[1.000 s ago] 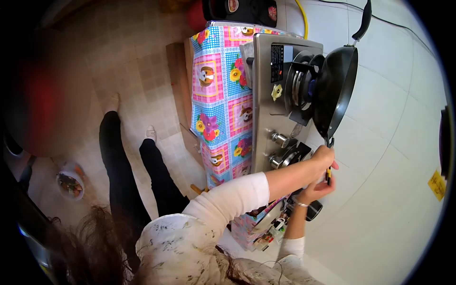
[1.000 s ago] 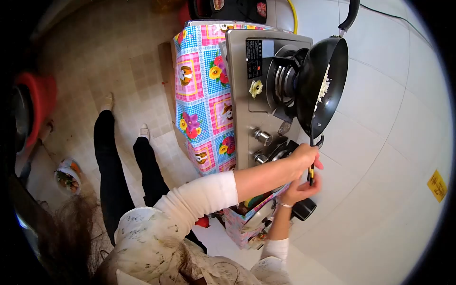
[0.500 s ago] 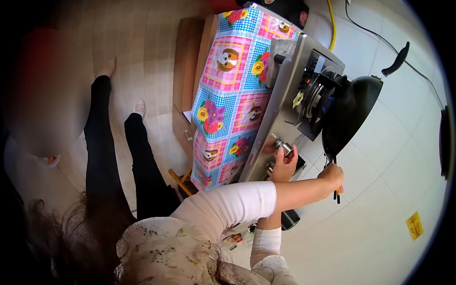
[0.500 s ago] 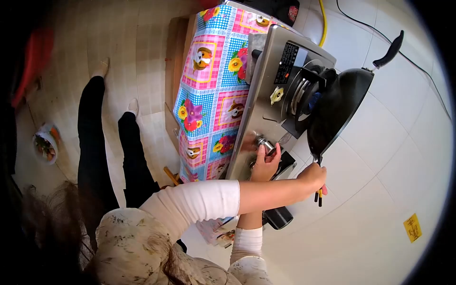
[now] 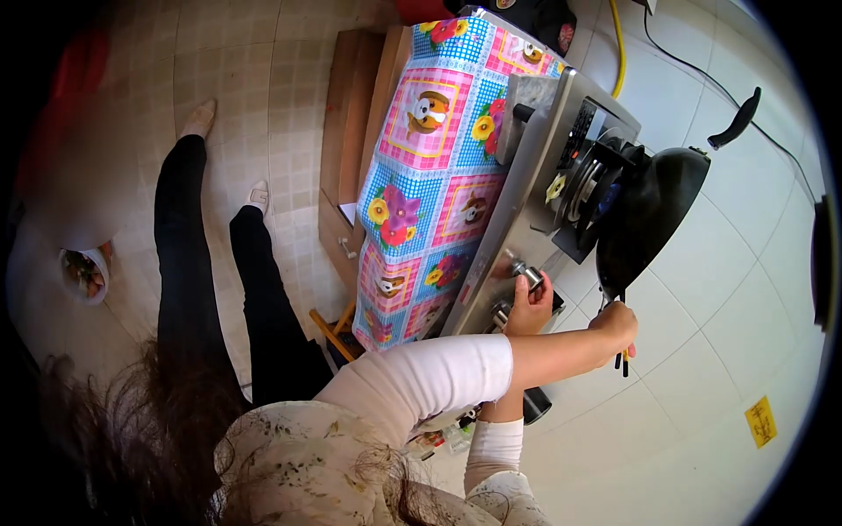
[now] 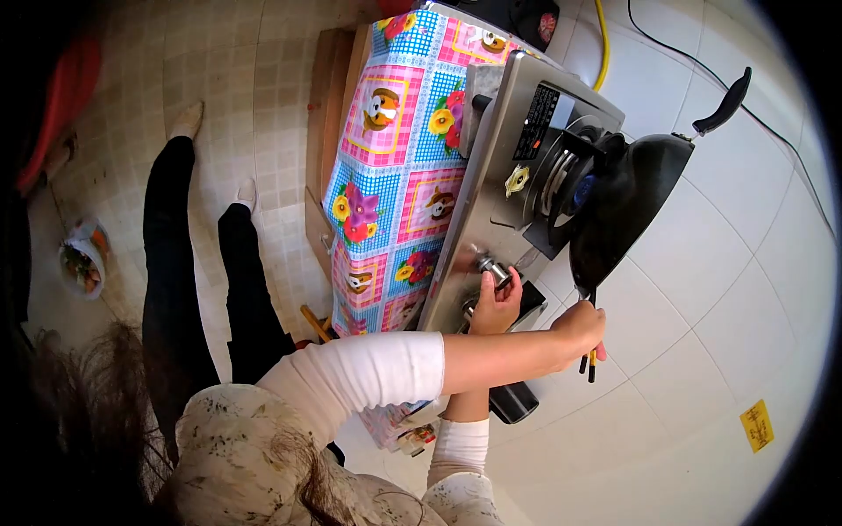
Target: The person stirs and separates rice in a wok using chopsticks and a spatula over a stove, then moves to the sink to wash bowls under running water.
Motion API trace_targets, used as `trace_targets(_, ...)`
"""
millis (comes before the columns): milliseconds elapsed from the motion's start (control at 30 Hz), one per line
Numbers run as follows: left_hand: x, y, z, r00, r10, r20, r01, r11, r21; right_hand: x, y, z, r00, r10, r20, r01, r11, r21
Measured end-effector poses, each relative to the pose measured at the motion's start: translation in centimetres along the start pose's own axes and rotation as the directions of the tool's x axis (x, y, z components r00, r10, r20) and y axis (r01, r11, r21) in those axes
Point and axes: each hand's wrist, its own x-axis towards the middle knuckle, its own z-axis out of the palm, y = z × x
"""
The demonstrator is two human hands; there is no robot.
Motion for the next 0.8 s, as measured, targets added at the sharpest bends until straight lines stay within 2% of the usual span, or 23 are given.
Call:
trace_targets(600,-0.7,0.8,-0.3,0.998,-0.046,-0.036,0.047,0.999,0.024,0.0,0.1,-0.1,0.999,-0.015,0.029,0.014,1.0,0.021)
trace_targets(700,-1.1,1.1,-0.4,0.997,-0.054,-0.055,0.056,0.998,0.029,-0.8,-0.3,0.0,0.999,0.03,-0.022,-0.029,0.999,0.032)
trace_targets(800,-2.1,1.9,-0.7,0.993,-0.068,-0.096,0.075,0.994,0.079,-1.9,2.2,-1.4,0.971,-0.075,-0.229,0.081,0.997,0.018)
